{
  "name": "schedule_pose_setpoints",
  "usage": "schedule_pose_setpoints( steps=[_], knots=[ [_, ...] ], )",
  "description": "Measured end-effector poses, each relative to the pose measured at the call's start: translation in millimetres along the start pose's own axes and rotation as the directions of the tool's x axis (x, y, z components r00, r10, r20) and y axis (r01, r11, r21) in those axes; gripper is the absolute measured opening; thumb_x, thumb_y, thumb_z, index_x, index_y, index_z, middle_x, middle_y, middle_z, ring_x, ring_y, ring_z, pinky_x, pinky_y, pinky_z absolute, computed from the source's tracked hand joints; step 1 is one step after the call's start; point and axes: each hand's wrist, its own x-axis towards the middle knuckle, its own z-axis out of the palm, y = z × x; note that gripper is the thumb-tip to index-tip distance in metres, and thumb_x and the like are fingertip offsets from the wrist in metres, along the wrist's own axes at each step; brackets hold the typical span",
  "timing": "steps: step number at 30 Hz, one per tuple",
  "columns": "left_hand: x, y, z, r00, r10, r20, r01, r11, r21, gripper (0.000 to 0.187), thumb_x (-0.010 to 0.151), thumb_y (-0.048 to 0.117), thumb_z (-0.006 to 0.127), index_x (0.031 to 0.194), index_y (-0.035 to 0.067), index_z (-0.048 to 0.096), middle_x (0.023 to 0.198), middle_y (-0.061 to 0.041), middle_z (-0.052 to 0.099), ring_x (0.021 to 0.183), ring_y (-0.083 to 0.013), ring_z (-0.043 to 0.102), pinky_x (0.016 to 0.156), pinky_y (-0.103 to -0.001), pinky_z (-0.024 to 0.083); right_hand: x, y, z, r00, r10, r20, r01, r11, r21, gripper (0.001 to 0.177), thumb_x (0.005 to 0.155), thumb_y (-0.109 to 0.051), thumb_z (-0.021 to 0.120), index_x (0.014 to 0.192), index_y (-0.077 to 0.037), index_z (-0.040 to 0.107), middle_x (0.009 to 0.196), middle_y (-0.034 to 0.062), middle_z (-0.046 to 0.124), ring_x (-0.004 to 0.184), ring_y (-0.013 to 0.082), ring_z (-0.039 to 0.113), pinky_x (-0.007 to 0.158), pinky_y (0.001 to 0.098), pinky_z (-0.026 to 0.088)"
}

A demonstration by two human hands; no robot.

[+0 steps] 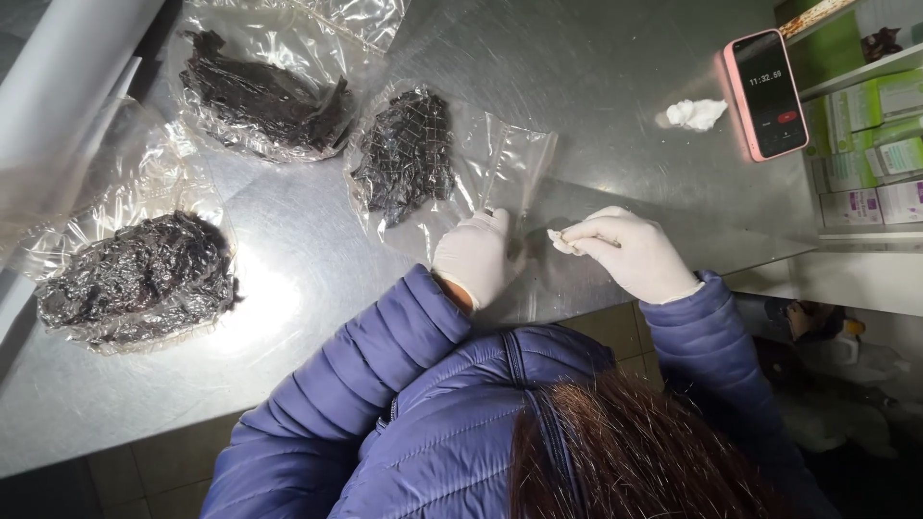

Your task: Applying labels to bags of dried mushrooms on a stainless steel table.

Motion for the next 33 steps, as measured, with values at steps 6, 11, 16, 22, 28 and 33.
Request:
schedule_pose_setpoints(
  steps=[6,11,16,22,28,33],
  knots=[
    [9.7,-12.9,-21.9,0.967,-0.128,0.219,0.176,0.96,-0.216,0.031,0.087,0.04,0.073,0.092,0.009,0.074,0.084,-0.016,0.073,0.078,-0.0342,0.071,0.073,-0.045,0.056,-1.4,12.4,8.9,0.999,0.016,-0.047,-0.009,0.991,0.133,0.019,0.093,-0.006,0.07,0.11,-0.004,0.077,0.106,0.0074,0.07,0.096,0.0156,0.07,0.087,0.0286,0.056],
    [17.2,-23.1,-31.3,0.936,-0.155,0.317,0.256,0.917,-0.306,0.029,0.092,0.041,0.069,0.097,0.014,0.077,0.081,-0.014,0.074,0.074,-0.0312,0.073,0.073,-0.041,0.057,4.2,-2.3,18.1,0.983,0.092,-0.161,-0.044,0.96,0.276,0.017,0.096,-0.006,0.068,0.111,-0.003,0.075,0.109,0.0059,0.069,0.097,0.0137,0.071,0.091,0.0263,0.057],
    [17.9,-32.6,-25.0,0.953,-0.126,0.275,0.219,0.914,-0.341,0.025,0.09,0.031,0.064,0.097,0.009,0.074,0.079,-0.012,0.076,0.074,-0.0295,0.075,0.073,-0.04,0.058,9.0,-21.6,43.9,0.936,-0.269,-0.226,0.281,0.959,0.02,0.019,0.095,-0.004,0.074,0.113,-0.007,0.077,0.111,0.0031,0.073,0.1,0.0182,0.069,0.094,0.0305,0.056],
    [14.9,-30.5,-21.9,0.977,-0.146,0.155,0.182,0.951,-0.25,0.028,0.091,0.03,0.062,0.1,0.004,0.068,0.083,-0.021,0.072,0.081,-0.0395,0.07,0.077,-0.046,0.057,12.6,-7.7,65.6,0.931,-0.363,0.024,0.335,0.829,-0.449,0.014,0.087,-0.016,0.072,0.1,-0.018,0.078,0.099,0.0064,0.068,0.085,0.0245,0.07,0.078,0.0378,0.058],
    [15.8,-24.8,-28.7,0.978,-0.142,0.151,0.184,0.93,-0.317,0.026,0.09,0.03,0.06,0.101,0.008,0.068,0.084,-0.018,0.073,0.081,-0.0391,0.07,0.076,-0.047,0.056,11.8,-28.3,42.6,0.969,-0.177,-0.172,0.054,0.831,-0.554,0.014,0.095,-0.02,0.072,0.106,-0.02,0.081,0.094,0.0102,0.066,0.071,0.027,0.067,0.067,0.0386,0.057],
    [17.6,-26.5,-27.4,0.963,-0.163,0.216,0.216,0.943,-0.253,0.028,0.093,0.032,0.058,0.107,0.009,0.066,0.085,-0.019,0.072,0.082,-0.0401,0.07,0.076,-0.048,0.055,7.1,-48.5,50.6,0.883,-0.227,-0.411,0.123,0.957,-0.264,0.019,0.093,-0.011,0.071,0.11,-0.016,0.077,0.098,0.0077,0.068,0.075,0.021,0.069,0.07,0.0331,0.059]
  ],
)
